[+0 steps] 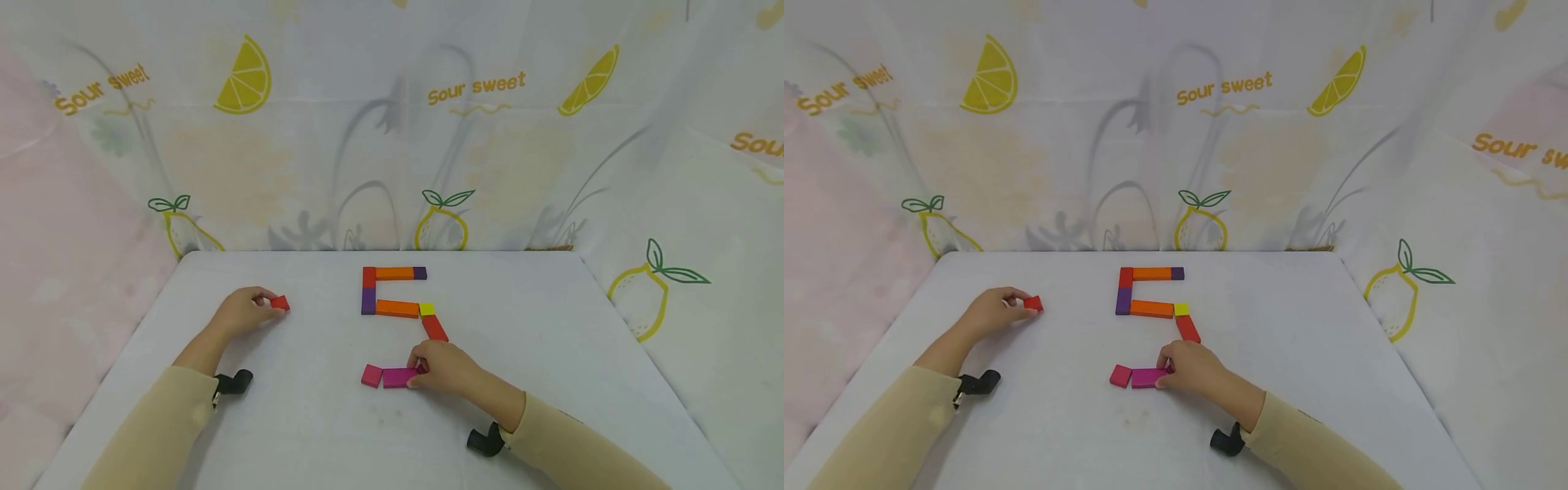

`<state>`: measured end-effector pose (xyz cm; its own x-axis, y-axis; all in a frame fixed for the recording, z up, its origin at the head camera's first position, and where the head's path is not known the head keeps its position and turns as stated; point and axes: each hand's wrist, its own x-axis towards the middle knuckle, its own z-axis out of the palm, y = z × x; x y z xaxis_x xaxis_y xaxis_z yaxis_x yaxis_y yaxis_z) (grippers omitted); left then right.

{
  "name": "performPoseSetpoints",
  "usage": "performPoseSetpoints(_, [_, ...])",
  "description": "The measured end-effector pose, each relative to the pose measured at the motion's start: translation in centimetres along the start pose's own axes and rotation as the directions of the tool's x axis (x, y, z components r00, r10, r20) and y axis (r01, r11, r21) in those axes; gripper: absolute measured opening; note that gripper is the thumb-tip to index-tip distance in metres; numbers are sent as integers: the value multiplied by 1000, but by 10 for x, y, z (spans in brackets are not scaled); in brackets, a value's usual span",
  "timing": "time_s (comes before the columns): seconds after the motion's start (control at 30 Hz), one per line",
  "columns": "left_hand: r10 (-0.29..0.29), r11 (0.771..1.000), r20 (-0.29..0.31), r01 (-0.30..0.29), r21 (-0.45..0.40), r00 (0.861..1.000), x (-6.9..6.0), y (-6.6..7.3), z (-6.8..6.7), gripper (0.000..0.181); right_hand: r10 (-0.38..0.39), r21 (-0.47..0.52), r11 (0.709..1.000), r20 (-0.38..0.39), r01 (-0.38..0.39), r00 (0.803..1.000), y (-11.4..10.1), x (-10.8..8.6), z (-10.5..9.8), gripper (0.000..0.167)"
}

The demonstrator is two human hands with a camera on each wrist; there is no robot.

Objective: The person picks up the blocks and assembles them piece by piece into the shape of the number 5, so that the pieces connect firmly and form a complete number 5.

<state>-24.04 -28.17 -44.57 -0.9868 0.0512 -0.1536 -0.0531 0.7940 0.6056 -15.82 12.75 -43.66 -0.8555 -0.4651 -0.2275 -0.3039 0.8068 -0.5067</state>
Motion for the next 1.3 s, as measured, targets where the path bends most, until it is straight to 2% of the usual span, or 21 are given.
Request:
performPoseSetpoints(0.2, [32, 999, 0, -32, 18, 999, -11, 15, 5, 55, -3, -2, 1000, 1, 3, 1000, 0, 0, 0, 21])
performPoseSetpoints(0.63, [103, 995, 8, -103, 7, 995, -39, 49, 22, 45, 1, 4, 1000, 2, -1, 1000, -1, -1, -1, 21])
performPoseSetpoints(0.93, [84, 996, 56, -84, 12, 995, -52, 70, 44, 39, 4, 7, 1000, 1, -4, 1000, 1, 0, 0, 21])
performPoseSetpoints(1.3, [85, 996, 86, -86, 1, 993, -66, 86, 64, 33, 0, 1, 1000, -1, 0, 1000, 1, 0, 1, 21])
